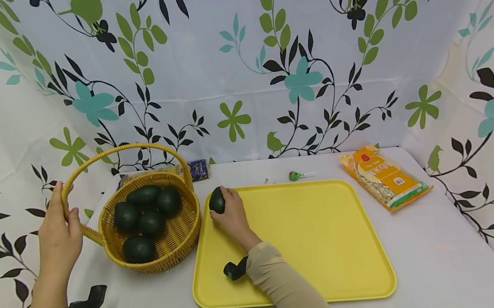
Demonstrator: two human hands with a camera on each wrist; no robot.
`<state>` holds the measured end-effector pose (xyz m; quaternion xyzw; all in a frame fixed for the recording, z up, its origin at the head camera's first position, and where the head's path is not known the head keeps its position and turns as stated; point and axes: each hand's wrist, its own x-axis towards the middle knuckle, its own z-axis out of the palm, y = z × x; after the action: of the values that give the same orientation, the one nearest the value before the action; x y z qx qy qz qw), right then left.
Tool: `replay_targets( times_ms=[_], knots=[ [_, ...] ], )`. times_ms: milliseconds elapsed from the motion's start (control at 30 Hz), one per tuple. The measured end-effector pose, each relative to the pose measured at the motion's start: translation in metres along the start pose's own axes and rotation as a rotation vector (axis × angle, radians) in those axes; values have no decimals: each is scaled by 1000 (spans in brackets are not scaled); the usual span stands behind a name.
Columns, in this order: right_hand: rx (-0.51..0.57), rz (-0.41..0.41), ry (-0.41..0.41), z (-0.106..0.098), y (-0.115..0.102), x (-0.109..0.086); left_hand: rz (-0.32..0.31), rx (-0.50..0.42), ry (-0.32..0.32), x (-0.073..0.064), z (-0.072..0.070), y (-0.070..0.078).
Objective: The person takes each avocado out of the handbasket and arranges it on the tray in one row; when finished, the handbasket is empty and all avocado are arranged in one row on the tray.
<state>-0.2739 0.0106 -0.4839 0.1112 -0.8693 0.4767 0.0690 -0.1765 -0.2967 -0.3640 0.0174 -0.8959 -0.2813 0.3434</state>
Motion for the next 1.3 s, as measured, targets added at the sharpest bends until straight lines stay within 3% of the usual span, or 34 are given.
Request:
replay_targets(
  times_ms=[567, 1300],
  knots=[
    [-21, 28, -52, 16, -12, 6, -3, 9, -1, -1, -1, 2],
    [-41, 71, -148, 16, -12, 22, -7, 0, -1, -2, -1, 2]
  ],
)
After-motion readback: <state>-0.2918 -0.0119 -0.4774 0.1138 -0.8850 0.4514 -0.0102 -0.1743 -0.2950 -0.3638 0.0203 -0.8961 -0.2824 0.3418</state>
